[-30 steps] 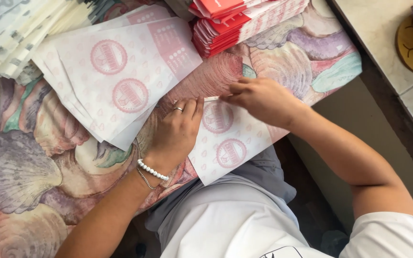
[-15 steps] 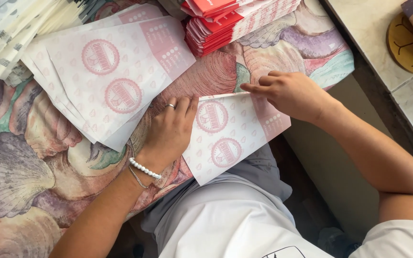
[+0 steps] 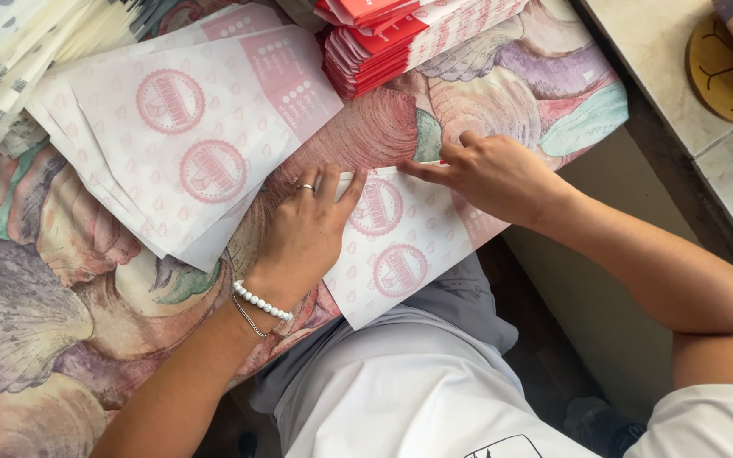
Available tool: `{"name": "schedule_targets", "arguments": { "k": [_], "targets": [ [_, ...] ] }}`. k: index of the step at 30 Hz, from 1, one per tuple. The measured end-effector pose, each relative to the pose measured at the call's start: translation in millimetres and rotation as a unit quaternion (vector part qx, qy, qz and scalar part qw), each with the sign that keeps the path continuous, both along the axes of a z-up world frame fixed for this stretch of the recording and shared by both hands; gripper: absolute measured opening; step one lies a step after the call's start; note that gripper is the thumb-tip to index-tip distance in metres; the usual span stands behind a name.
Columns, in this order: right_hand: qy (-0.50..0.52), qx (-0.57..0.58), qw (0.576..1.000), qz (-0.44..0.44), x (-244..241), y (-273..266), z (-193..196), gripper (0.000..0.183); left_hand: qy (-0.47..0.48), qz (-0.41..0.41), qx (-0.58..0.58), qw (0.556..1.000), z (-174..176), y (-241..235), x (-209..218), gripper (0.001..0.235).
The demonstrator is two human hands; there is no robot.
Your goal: Folding paper food wrappers into pockets and stacking them on a table.
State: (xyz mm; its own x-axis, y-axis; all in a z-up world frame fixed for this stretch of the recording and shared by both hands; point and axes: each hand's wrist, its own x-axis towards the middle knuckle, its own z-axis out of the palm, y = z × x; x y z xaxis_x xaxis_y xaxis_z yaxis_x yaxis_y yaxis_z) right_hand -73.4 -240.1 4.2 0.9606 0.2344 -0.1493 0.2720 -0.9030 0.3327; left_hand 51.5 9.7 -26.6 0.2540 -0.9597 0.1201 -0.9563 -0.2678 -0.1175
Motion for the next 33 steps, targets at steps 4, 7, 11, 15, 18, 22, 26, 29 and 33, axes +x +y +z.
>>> {"name": "schedule_targets", "arguments": {
  "k": [4, 7, 11, 15, 18, 22, 26, 29, 33],
  "targets": [
    [0.018, -0.002, 1.0, -0.009, 3, -2, -5, 0.074, -0.014, -0.019, -0.013, 1.0, -17, 2, -1, 0.051],
    [0.015, 0.007, 1.0, -0.002, 2, -4, -5, 0.071, -0.034, -0.035, -0.014, 0.999, -27, -5, 0, 0.051],
    [-0.033, 0.035, 0.999, 0.024, -5, -10, -10, 0.062, -0.042, -0.012, -0.006, 0.999, -25, -17, -4, 0.053],
    [-0.069, 0.041, 0.996, 0.041, -27, -42, -34, 0.03, -0.02, 0.0, 0.001, 1.0, -20, -24, -5, 0.057],
    [-0.12, 0.031, 0.991, 0.052, -33, -43, -45, 0.015, -0.009, 0.015, -0.002, 1.0, -15, -26, -9, 0.051],
    [-0.12, 0.092, 0.988, 0.026, -34, -40, -46, 0.012, -0.058, -0.014, 0.01, 0.998, -11, -35, -20, 0.033],
    [-0.151, 0.128, 0.98, -0.012, -39, -50, -71, 0.014, -0.049, -0.032, -0.053, 0.997, -50, -45, -19, 0.028],
    [-0.187, 0.162, 0.969, -0.024, -46, -50, -77, 0.023, -0.047, -0.018, -0.071, 0.996, -39, -45, -23, 0.037],
    [-0.218, 0.166, 0.962, -0.019, -48, -39, -70, 0.017, -0.035, -0.002, -0.083, 0.996, -28, -50, -24, 0.047]
  ]
}}
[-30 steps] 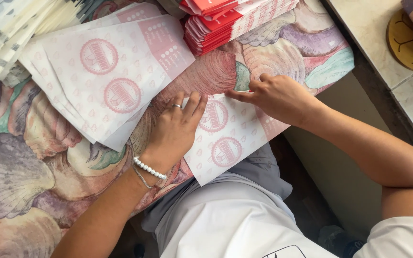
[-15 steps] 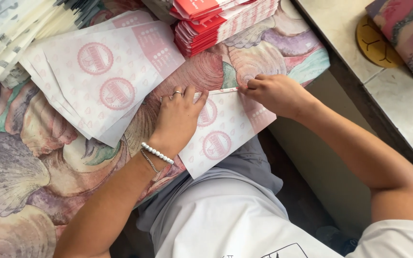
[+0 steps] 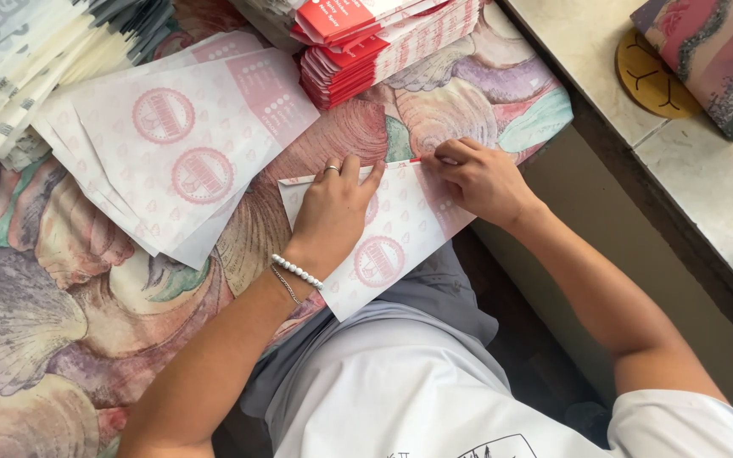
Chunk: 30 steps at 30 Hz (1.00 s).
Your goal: Folding paper food wrappers into pockets and stacking them on a table.
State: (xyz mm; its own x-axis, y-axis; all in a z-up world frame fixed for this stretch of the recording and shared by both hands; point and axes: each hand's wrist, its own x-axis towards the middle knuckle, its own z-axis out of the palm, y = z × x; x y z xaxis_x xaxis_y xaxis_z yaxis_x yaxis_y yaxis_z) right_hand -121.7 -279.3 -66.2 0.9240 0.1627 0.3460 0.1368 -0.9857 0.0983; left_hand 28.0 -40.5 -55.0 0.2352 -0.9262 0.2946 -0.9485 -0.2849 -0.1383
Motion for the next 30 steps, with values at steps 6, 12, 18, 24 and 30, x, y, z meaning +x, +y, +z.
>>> {"name": "schedule_targets", "arguments": {
  "k": [6, 12, 18, 24, 30],
  "targets": [
    [-0.007, -0.06, 0.998, 0.01, 4, 16, -3, 0.031, -0.054, -0.027, 0.037, 0.998, -5, -2, -5, 0.043],
    [0.007, -0.104, 0.994, -0.032, 11, 32, -7, 0.043, -0.031, -0.008, 0.028, 0.999, -2, -19, -13, 0.046],
    [0.025, -0.089, 0.994, -0.054, 3, 13, -26, 0.043, -0.036, 0.006, 0.033, 0.999, -12, -29, -30, 0.038],
    [-0.012, 0.029, 0.998, -0.062, -9, 0, -24, 0.035, -0.038, -0.017, 0.017, 0.999, -3, -26, -28, 0.041],
    [-0.019, -0.042, 0.995, -0.084, -10, 13, -30, 0.053, 0.014, -0.02, 0.007, 1.0, -6, -28, -24, 0.046]
  ]
}}
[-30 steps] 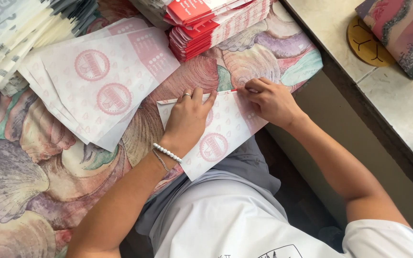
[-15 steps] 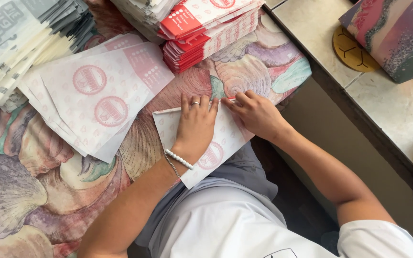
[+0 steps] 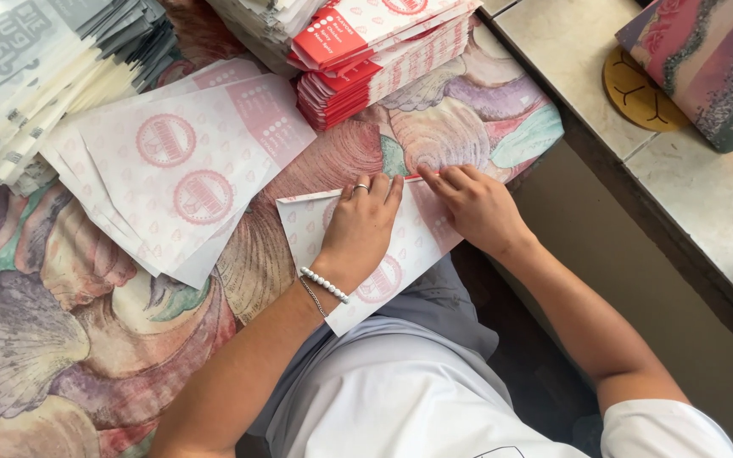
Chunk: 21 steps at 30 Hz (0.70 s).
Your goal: Folding paper food wrappers into pockets and stacking them on a table.
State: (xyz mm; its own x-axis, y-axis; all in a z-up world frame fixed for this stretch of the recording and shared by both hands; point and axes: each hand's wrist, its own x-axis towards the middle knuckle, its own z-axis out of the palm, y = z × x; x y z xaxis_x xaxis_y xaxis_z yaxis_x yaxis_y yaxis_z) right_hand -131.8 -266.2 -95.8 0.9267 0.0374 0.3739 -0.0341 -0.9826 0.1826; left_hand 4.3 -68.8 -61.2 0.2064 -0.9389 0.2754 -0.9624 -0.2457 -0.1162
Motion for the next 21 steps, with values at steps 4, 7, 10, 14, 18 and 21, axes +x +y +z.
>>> {"name": "schedule_targets", "arguments": {
  "k": [4, 7, 10, 14, 18, 21],
  "targets": [
    [-0.008, -0.014, 1.0, 0.005, 2, 3, 3, 0.045, -0.015, 0.011, 0.009, 1.0, 9, 1, -7, 0.049],
    [0.011, -0.008, 1.0, -0.009, 2, 12, 9, 0.046, -0.033, 0.008, 0.018, 0.999, 4, 0, -7, 0.05],
    [0.02, -0.023, 0.999, -0.032, 1, 13, -2, 0.06, -0.036, 0.0, 0.014, 0.999, -3, -4, -6, 0.048],
    [0.042, -0.023, 0.997, -0.052, 1, 16, -5, 0.072, -0.047, 0.012, 0.003, 0.999, -9, -6, -8, 0.049],
    [0.047, 0.023, 0.997, -0.058, 1, 15, 5, 0.065, -0.042, 0.006, -0.029, 0.999, -3, -6, -7, 0.042],
    [0.041, 0.001, 0.998, -0.048, -3, 8, -16, 0.06, -0.024, -0.001, -0.053, 0.998, -15, -8, -3, 0.04]
  ]
}}
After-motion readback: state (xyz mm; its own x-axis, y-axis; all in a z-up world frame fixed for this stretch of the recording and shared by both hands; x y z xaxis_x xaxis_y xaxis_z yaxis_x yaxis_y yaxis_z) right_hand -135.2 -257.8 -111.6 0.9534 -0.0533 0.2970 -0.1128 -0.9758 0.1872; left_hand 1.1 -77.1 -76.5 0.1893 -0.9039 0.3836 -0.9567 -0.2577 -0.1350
